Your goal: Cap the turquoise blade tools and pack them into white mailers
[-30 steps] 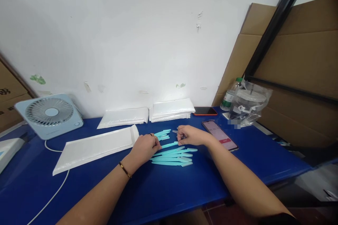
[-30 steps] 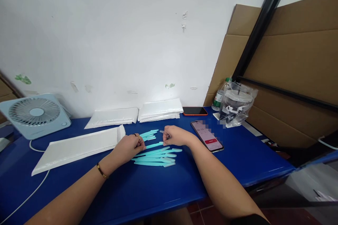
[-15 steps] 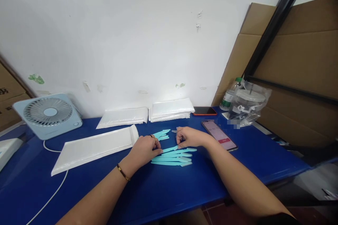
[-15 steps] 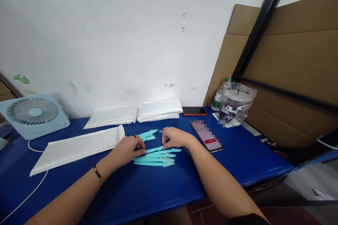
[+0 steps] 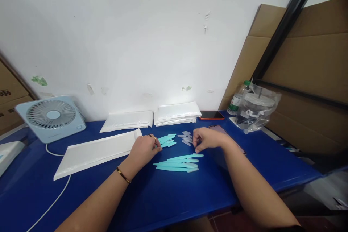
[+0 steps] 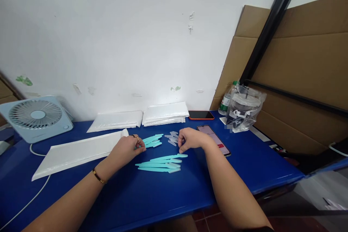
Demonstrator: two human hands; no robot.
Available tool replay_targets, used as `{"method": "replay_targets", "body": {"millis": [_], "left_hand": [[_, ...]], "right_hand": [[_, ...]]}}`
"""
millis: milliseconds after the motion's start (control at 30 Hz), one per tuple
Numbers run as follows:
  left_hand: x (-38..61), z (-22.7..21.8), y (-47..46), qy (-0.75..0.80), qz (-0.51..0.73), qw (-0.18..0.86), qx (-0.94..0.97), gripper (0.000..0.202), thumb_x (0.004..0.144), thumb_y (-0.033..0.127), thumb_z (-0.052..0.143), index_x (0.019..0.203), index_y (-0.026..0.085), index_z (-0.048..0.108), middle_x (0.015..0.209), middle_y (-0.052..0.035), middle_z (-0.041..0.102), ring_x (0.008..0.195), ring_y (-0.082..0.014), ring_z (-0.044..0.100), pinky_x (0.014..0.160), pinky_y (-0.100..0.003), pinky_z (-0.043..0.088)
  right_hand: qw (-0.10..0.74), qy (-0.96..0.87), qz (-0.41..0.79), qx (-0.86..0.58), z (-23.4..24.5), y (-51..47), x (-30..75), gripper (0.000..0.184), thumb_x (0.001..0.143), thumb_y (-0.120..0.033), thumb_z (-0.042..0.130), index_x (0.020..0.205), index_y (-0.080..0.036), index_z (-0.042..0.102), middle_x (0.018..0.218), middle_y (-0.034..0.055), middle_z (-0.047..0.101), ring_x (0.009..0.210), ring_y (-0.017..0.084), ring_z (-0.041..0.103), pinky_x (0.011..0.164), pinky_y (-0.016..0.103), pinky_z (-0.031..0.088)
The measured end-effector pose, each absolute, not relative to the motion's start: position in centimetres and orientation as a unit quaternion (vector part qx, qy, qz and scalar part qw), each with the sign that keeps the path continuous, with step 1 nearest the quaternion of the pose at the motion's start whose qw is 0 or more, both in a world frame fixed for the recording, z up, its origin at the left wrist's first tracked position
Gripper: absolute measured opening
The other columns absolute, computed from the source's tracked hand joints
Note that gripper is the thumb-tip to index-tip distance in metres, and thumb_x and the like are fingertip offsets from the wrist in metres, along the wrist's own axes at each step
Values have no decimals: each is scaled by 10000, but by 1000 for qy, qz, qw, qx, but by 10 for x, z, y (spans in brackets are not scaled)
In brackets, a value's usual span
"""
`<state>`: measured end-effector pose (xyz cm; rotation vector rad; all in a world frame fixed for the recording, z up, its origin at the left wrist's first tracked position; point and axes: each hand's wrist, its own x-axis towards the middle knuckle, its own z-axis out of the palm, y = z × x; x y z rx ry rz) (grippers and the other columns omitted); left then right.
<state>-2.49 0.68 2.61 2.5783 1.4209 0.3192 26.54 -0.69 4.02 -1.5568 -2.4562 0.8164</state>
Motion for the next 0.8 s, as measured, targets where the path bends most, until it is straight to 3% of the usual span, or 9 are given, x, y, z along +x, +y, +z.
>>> {"method": "replay_targets", "body": {"millis": [133, 367, 500, 600, 700, 800], "left_hand": [[-11, 21, -4, 435, 96, 145, 883, 200, 755, 420, 589, 773, 244, 684, 767, 8, 630, 702, -152, 566, 616, -259, 342], [-8, 20, -6, 422, 74, 100, 898, 205, 800, 236, 508, 655, 189, 645, 804, -10, 659, 711, -148, 575, 686, -282, 350], [-19, 27, 5, 456, 80, 42, 885, 194, 790, 192, 495, 681, 184, 656, 807, -28, 657, 724, -169, 580, 666, -291, 345], [-24, 30, 7, 469, 98, 28, 877, 190, 789, 203, 500, 708, 194, 672, 806, -23, 655, 706, -163, 577, 648, -283, 337], [-19, 28, 2, 446, 100, 78, 886, 156, 778, 279, 551, 726, 223, 688, 793, -5, 648, 704, -149, 571, 641, -265, 338], [-10, 24, -7, 413, 77, 132, 898, 137, 734, 370, 621, 726, 252, 690, 754, 20, 640, 681, -139, 562, 637, -259, 333]], "right_hand": [[-16, -829, 283, -483, 34, -9, 256, 168, 568, -277, 751, 688, -172, 697, 777, 19, 610, 664, 140, 536, 549, 220, 376], [100, -869, 237, -424, 21, 0, 242, 123, 682, -285, 689, 734, -174, 677, 803, 17, 569, 718, 131, 534, 605, 219, 385], [134, -841, 191, -487, 23, 4, 250, 51, 683, -196, 659, 718, -159, 666, 823, 25, 562, 696, 124, 529, 602, 222, 382], [155, -819, 175, -524, 27, 3, 257, 89, 682, -230, 663, 735, -159, 676, 832, 29, 574, 713, 138, 538, 614, 231, 387], [127, -831, 227, -491, 33, -4, 256, 141, 667, -291, 684, 740, -170, 688, 841, 25, 592, 725, 141, 551, 612, 229, 396], [38, -844, 290, -450, 36, -13, 246, 157, 621, -294, 716, 723, -176, 699, 796, 14, 616, 679, 132, 552, 570, 220, 388]]}}
